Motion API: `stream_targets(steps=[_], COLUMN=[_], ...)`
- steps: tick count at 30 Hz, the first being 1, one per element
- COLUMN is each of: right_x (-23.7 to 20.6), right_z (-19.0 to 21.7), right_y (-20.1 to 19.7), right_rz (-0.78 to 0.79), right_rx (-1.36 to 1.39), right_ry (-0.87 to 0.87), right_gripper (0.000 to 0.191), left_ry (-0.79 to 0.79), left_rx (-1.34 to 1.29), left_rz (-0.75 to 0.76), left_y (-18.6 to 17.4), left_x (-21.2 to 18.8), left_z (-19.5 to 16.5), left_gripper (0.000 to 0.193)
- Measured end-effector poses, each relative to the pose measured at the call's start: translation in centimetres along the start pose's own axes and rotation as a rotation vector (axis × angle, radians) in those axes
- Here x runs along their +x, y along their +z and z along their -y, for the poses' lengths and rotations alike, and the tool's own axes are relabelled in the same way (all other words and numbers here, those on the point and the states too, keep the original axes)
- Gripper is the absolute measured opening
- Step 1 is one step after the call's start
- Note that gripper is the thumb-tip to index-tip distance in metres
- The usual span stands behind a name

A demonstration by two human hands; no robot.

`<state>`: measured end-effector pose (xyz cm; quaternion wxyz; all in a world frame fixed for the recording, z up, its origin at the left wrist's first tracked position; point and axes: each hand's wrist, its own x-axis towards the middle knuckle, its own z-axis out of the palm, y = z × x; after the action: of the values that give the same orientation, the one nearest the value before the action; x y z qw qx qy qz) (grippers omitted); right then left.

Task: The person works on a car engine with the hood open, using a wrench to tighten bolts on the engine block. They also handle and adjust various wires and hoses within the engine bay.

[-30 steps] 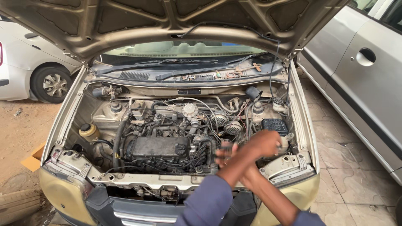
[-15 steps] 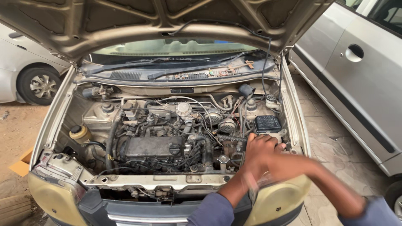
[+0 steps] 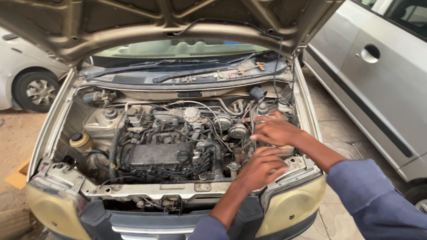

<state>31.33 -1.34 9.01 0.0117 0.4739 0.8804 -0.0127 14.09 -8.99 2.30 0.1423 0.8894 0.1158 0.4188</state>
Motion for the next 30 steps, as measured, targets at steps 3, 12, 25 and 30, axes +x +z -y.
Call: stream_targets(steps=[3,12,25,30], right_x=[-3.0,-11.7,-1.2,5.5], right_z=[-1.5,4.7,16.2,15.3], right_y=[1.2,2.5,12.3,13.6], right_rz=[0.057,0.443,-0.567,-0.854], right_rx=[0.093,0.967,2.205,1.79], right_ry=[0.204,0.308,0.412,0.402], right_gripper=[0.055,0.061,0.034,0.052], left_ry=[-0.017,-0.487,-0.574,-0.438], left_rx=[0.185,0.172,0.265,0.396], left_rz=[0.072,0.179,0.728,0.421], left_y=[-1.9,-4.7,5.3,5.8], left_x=[-0.6,1.2,9.3,6.2], left_z=[0.6,9.8,5.8,-0.9], left_gripper=[0.019,0.042,0.032,0.06])
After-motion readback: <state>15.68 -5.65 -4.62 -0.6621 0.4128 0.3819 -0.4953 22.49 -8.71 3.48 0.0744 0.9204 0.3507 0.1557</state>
